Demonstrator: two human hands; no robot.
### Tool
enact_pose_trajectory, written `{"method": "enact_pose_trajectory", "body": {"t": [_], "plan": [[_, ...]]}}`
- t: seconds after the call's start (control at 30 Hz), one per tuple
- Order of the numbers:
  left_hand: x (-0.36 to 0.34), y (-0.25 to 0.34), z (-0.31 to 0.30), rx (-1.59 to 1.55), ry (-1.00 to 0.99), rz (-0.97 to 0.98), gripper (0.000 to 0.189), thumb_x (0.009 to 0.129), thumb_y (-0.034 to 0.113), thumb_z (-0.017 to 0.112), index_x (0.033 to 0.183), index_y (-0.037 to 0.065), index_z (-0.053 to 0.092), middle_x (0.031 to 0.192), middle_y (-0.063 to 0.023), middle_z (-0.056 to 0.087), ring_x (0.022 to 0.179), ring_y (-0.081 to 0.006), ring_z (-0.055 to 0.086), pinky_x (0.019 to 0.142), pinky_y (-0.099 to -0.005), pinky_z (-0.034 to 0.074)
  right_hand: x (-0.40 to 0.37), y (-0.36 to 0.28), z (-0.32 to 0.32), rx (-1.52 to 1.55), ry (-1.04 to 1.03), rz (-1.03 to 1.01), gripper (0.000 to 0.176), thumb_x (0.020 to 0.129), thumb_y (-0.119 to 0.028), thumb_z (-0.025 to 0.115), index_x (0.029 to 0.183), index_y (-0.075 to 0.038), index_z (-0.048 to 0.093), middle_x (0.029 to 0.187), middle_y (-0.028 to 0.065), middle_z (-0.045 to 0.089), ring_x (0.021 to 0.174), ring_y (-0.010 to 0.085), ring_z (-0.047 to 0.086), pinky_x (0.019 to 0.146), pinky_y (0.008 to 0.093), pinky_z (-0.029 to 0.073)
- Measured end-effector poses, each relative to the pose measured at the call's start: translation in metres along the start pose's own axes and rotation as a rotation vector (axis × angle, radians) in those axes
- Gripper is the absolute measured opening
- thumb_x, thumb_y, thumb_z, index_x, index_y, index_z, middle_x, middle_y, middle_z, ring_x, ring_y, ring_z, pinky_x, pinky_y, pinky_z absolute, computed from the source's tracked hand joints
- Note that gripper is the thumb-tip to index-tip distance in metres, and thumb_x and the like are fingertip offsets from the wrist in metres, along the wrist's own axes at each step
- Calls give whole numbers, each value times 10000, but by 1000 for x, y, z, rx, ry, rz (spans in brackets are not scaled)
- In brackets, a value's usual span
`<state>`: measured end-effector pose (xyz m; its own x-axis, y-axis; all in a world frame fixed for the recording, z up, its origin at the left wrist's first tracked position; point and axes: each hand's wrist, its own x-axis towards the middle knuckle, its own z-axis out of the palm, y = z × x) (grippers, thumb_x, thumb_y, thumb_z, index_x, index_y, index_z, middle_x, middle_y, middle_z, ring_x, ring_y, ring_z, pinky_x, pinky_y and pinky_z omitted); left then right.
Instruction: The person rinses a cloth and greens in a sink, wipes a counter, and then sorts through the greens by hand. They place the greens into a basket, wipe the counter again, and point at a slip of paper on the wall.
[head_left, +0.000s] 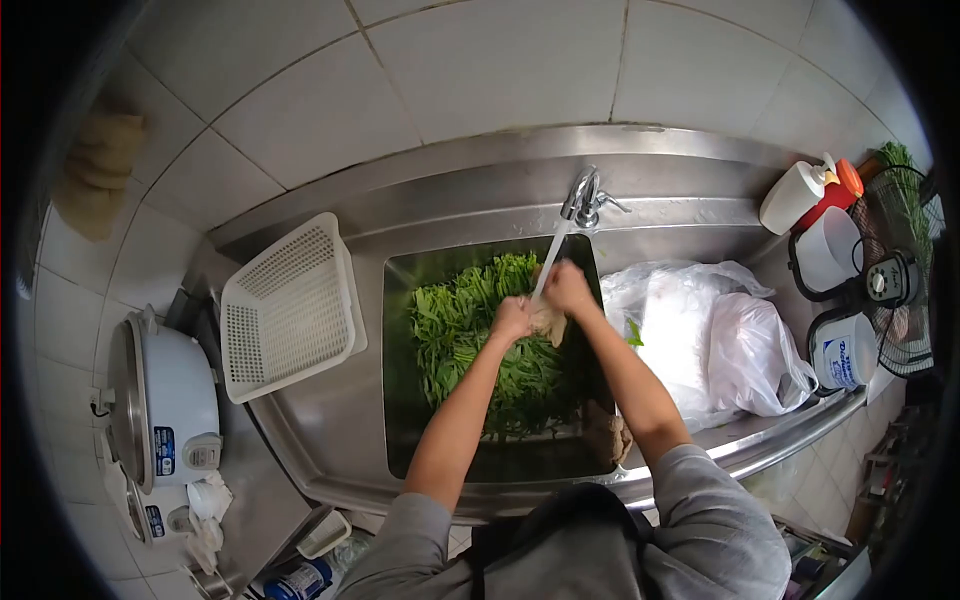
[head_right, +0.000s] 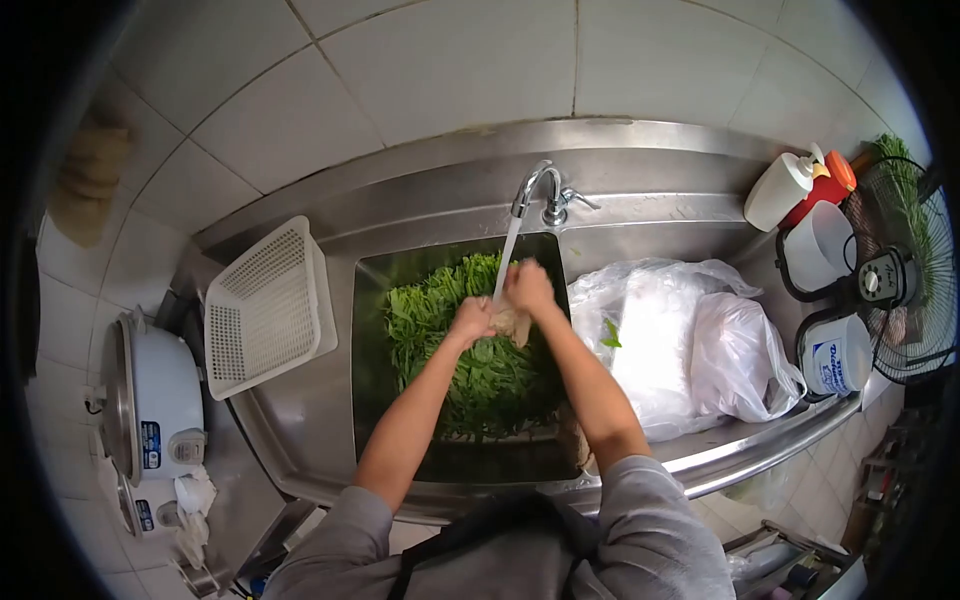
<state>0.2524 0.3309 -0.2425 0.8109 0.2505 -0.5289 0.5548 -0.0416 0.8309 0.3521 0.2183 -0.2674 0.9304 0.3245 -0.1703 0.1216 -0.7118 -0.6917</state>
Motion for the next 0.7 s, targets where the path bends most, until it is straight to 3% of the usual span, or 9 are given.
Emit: {"method": "enact_pose_trajectory", "body": {"t": [0.07,0.13,0.2,0.23,0.3,0.33,0.53,0.6,0.7], "plan": [[2,27,-5,184,-36,82,244,816,213,606,859,-27,601,711,-95,572,607,-148,560,503,-302,458,2,-5,-56,441,276,-70,319,804,-279,564,953,4,576,927,217,597,892,346,567,793,386,441],[3,39,-4,457,-62,266,278,748,222,679,811,-41,611,655,-113,585,556,-144,560,509,-304,458,24,-3,-89,276,961,-81,297,821,-236,545,970,21,560,809,175,602,726,369,565,699,389,457],[-10,59,1,374,-74,252,291,705,208,699,856,-30,625,735,-186,622,610,-250,621,600,-374,488,90,46,-76,214,1200,79,256,834,-204,518,932,30,554,632,104,553,500,278,505,522,353,437],[-9,64,3,459,-39,324,289,691,194,705,868,-21,627,757,-184,629,655,-266,626,639,-374,484,87,38,-89,221,1205,76,256,834,-204,518,932,30,554,632,104,553,500,278,505,522,353,437],[-11,78,3,544,-17,371,340,655,193,721,884,-33,609,779,-179,636,745,-282,631,686,-354,473,83,23,-111,1209,536,231,234,843,-196,498,925,18,549,628,65,487,489,163,441,478,290,395],[-17,86,2,604,25,409,336,654,171,706,909,-25,605,801,-190,632,767,-278,631,694,-349,477,89,29,-120,1268,489,286,265,856,-152,491,1038,40,497,821,121,511,685,209,520,546,295,433],[-12,96,5,599,116,421,257,687,66,611,927,-21,583,832,-219,618,817,-349,610,719,-392,471,95,8,-135,1503,489,414,368,823,-103,496,1130,71,393,930,181,482,714,260,521,637,382,465],[-16,102,8,572,131,405,232,690,55,590,905,-32,575,830,-234,609,828,-367,600,719,-412,463,78,-25,-150,1548,632,479,156,790,-106,481,909,-7,497,695,72,432,492,130,372,430,267,334],[-20,104,9,545,181,468,188,689,47,584,858,-29,551,810,-227,600,818,-372,592,708,-404,461,93,-37,-149,1547,586,392,338,801,-152,466,1086,29,474,909,146,486,761,202,472,704,349,411]]}}
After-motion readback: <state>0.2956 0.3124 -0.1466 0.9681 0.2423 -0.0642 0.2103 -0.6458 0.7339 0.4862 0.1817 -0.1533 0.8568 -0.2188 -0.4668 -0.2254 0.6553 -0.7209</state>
